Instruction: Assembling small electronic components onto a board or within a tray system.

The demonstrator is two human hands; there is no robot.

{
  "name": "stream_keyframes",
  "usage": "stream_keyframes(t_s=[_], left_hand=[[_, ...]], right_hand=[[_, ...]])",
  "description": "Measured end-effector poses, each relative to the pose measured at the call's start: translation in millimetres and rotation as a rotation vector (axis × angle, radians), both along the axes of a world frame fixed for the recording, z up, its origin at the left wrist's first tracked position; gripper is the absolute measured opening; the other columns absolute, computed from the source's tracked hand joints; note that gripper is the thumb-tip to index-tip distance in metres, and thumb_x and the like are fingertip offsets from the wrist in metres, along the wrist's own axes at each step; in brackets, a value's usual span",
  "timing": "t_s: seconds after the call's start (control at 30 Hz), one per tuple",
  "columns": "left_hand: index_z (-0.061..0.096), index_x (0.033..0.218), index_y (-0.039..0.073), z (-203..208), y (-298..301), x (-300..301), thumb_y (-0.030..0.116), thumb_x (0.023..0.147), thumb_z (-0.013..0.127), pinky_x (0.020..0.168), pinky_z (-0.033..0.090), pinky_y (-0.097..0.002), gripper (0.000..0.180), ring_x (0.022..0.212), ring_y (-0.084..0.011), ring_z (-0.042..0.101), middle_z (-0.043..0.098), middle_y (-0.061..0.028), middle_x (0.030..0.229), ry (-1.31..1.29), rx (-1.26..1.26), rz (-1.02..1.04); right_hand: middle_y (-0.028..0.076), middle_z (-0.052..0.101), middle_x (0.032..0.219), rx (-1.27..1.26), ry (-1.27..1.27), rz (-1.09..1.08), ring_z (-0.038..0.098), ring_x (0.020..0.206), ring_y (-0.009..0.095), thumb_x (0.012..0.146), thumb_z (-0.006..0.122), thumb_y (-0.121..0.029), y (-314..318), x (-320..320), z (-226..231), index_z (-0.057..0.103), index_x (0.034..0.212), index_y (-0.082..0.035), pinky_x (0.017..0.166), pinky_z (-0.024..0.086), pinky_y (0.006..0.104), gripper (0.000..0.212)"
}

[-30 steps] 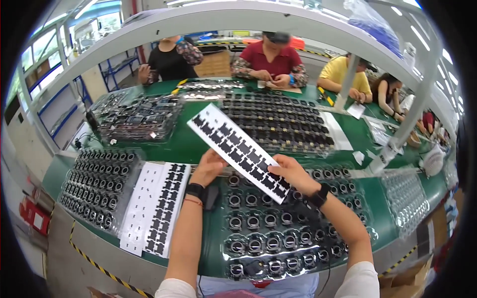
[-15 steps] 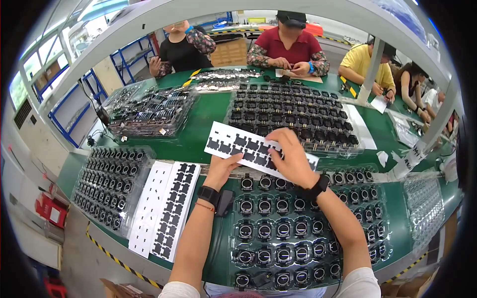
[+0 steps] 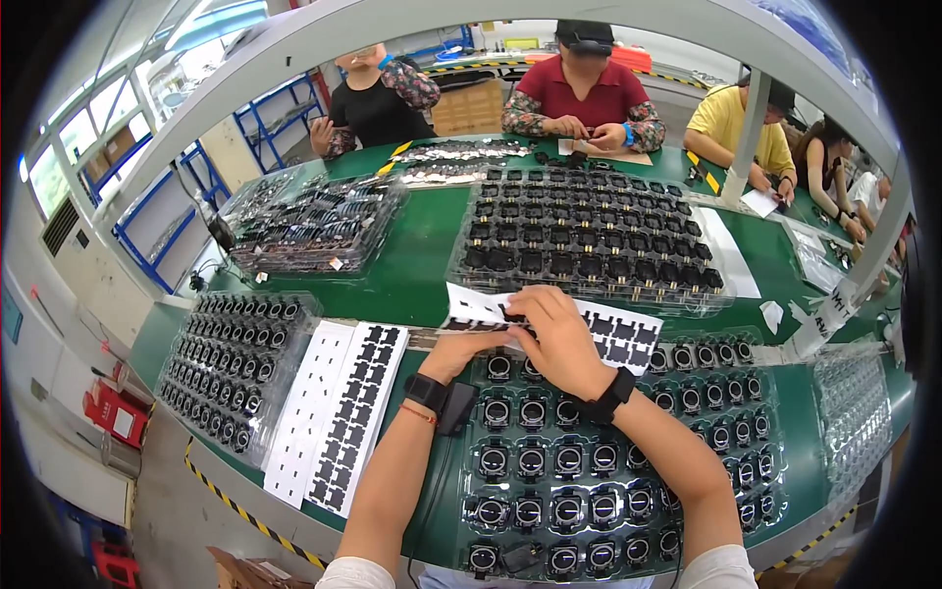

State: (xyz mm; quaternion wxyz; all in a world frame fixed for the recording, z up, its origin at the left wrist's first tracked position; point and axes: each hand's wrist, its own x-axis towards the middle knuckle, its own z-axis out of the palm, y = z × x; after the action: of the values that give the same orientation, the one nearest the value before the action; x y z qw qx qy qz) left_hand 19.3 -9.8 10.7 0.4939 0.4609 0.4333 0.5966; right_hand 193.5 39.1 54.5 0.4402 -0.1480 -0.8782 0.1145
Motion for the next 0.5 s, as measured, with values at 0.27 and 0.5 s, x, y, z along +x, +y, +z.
stream_keyframes(t_s=[0.27,0.5], left_hand=[[0.058,0.108,0.004,-4.6,-2.4,5.6,0.0,0.073,0.069,0.075,0.047,-0.0237,0.037,0.09,-0.0114,0.057,0.061,-0.0036,0.101,0.026,-0.005,-0.001],[0.059,0.108,0.004,-2.9,-2.8,4.6,0.003,0.073,0.069,0.079,0.047,-0.0259,0.036,0.093,-0.0125,0.057,0.061,-0.0039,0.101,0.089,-0.023,-0.007]], right_hand=[[0.006,0.057,0.098,0.0,0.026,-0.025,0.05,0.1,0.028,0.066,0.068,-0.003,0.3,3.7,-6.7,0.058,0.079,-0.005,0.085,0.04,0.0382,0.017],[0.006,0.058,0.098,-0.044,0.047,0.0,0.051,0.095,0.027,0.066,0.069,-0.004,3.4,7.9,-3.1,0.06,0.073,-0.004,0.081,0.042,0.0367,0.012]])
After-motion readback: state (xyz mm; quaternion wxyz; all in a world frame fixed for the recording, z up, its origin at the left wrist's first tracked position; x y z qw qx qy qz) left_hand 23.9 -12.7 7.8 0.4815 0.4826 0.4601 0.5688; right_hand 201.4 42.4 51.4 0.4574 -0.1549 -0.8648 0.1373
